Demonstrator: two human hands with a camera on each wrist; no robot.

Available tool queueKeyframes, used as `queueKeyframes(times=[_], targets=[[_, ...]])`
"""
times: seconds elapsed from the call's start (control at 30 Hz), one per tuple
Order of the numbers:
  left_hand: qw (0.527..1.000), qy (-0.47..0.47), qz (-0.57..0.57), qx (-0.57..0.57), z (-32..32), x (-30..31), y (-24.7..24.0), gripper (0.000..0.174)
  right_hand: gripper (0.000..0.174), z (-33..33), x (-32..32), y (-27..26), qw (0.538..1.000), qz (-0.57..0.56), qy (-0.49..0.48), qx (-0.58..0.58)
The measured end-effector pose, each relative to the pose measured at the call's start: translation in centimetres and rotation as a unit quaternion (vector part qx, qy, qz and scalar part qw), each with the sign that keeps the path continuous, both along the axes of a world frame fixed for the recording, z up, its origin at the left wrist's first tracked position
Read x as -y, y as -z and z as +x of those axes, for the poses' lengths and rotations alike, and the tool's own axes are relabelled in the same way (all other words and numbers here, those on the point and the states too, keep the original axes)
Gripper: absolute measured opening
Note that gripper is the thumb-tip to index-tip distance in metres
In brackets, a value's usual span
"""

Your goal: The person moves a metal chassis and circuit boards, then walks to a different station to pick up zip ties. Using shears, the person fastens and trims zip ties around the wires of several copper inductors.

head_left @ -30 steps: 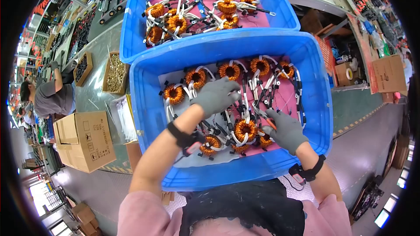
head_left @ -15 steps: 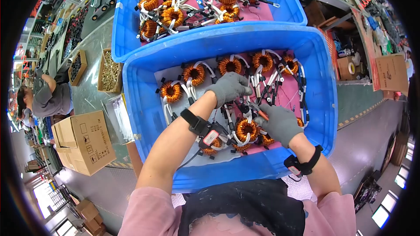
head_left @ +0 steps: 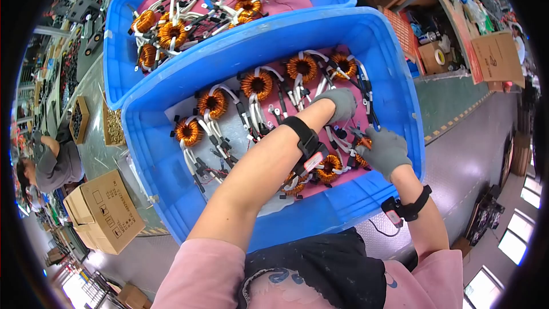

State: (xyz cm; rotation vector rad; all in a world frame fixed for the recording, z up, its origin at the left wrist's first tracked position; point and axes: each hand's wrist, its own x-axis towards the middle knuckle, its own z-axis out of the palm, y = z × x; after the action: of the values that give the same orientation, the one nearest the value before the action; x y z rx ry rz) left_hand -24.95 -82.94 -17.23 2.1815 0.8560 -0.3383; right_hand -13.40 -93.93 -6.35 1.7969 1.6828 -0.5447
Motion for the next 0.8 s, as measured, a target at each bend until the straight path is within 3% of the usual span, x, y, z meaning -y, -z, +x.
queueKeyframes(times=[0.07, 0.1, 0.17, 0.2, 0.23, 0.33, 0.37, 0.47, 0.53, 0.57, 0.63, 0.7, 0.8], targets=[[0.944, 0.281, 0.17, 0.016, 0.6, -0.3, 0.3, 0.03, 0.042, 0.1, -0.3, 0.5, 1.0, -0.017, 0.014, -0.004], [0.943, 0.286, 0.168, 0.015, 0.6, -0.2, 0.5, 0.03, 0.041, 0.2, -0.2, 0.7, 1.0, -0.006, 0.002, -0.016], [0.99, 0.108, 0.002, 0.09, -0.4, -0.2, -0.3, 0.027, 0.04, 0.4, -0.3, 1.2, 0.999, 0.005, -0.008, -0.031], [0.989, -0.016, -0.101, 0.104, -1.0, 0.1, -0.7, 0.026, 0.039, 0.5, -0.5, 1.3, 0.999, -0.014, 0.007, -0.052], [0.989, -0.017, -0.101, 0.103, -1.6, 0.4, -1.4, 0.026, 0.038, 0.6, -0.5, 1.4, 0.997, -0.034, 0.021, -0.073], [0.975, -0.136, -0.125, 0.122, -4.6, 1.1, -2.7, 0.029, 0.034, 0.6, -0.2, -0.1, 0.995, -0.035, -0.008, -0.092], [0.974, -0.079, -0.023, 0.213, -6.6, 1.3, -2.0, 0.027, 0.034, 0.4, -0.5, -0.7, 0.995, -0.036, -0.009, -0.094], [0.99, -0.074, 0.03, 0.114, -10.7, 2.2, -1.3, 0.024, 0.032, -0.8, -1.0, -1.2, 0.991, -0.091, -0.015, -0.102], [0.959, -0.263, -0.095, 0.04, -12.3, 3.6, -1.4, 0.025, 0.04, -2.4, -1.0, -0.5, 0.983, -0.036, -0.096, -0.15], [0.958, -0.267, -0.095, 0.037, -12.7, 4.0, -1.5, 0.025, 0.04, -3.4, -1.2, 0.0, 0.982, -0.037, -0.1, -0.153], [0.904, -0.369, -0.202, 0.076, -13.0, 4.7, -1.6, 0.026, 0.044, -5.1, -1.9, 1.1, 0.978, -0.106, -0.124, -0.131], [0.895, -0.386, -0.193, 0.113, -13.1, 5.1, -1.2, 0.028, 0.044, -6.0, -2.1, 2.1, 0.977, -0.111, -0.137, -0.119], [0.917, -0.358, -0.13, 0.114, -13.2, 4.8, -0.7, 0.029, 0.043, -6.9, -2.5, 2.4, 0.978, -0.136, -0.131, -0.088]])
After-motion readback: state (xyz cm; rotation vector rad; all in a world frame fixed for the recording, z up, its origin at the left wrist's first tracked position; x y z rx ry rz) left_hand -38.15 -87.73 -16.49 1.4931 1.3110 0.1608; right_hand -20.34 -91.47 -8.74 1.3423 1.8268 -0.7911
